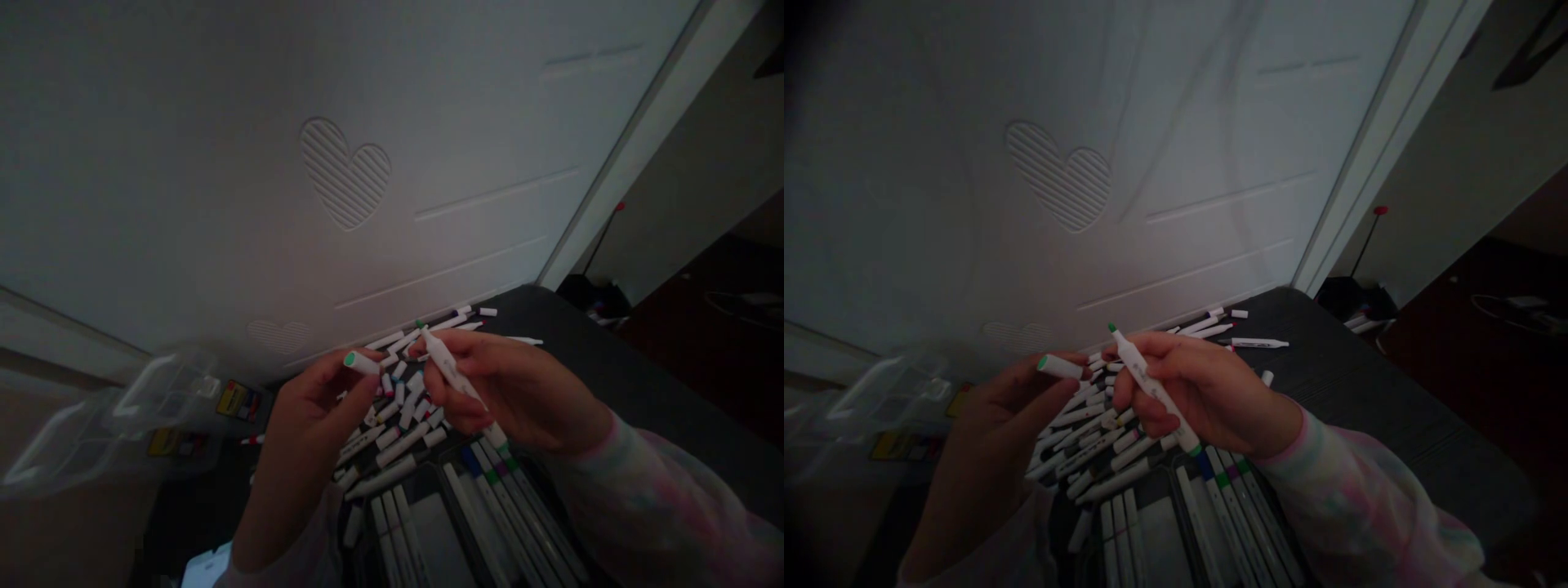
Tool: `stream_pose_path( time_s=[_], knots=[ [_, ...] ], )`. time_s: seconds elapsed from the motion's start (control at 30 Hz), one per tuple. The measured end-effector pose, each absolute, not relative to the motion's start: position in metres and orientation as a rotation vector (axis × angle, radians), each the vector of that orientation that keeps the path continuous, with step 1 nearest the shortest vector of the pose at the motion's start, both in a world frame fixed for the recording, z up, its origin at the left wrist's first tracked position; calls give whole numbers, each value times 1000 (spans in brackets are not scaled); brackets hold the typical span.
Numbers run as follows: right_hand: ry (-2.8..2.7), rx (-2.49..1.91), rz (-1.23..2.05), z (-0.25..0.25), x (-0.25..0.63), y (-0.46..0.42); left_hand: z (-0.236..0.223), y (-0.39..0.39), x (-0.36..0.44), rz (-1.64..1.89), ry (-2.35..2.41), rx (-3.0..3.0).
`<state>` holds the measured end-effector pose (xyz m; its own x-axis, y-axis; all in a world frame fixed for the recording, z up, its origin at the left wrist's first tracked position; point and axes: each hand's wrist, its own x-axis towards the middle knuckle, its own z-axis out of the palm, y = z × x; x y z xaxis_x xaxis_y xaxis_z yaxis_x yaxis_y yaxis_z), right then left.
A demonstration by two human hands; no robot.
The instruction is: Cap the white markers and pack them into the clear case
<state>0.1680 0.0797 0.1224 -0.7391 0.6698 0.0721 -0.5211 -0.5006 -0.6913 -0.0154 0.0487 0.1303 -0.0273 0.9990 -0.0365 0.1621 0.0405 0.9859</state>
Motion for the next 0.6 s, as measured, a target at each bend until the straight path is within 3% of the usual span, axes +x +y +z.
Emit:
stream_pose_path(
  time_s=[0.6],
  knots=[
    [-926, -255, 2302, 121, 166, 77, 129, 43, -13, 1372, 1211, 1079]
  ],
)
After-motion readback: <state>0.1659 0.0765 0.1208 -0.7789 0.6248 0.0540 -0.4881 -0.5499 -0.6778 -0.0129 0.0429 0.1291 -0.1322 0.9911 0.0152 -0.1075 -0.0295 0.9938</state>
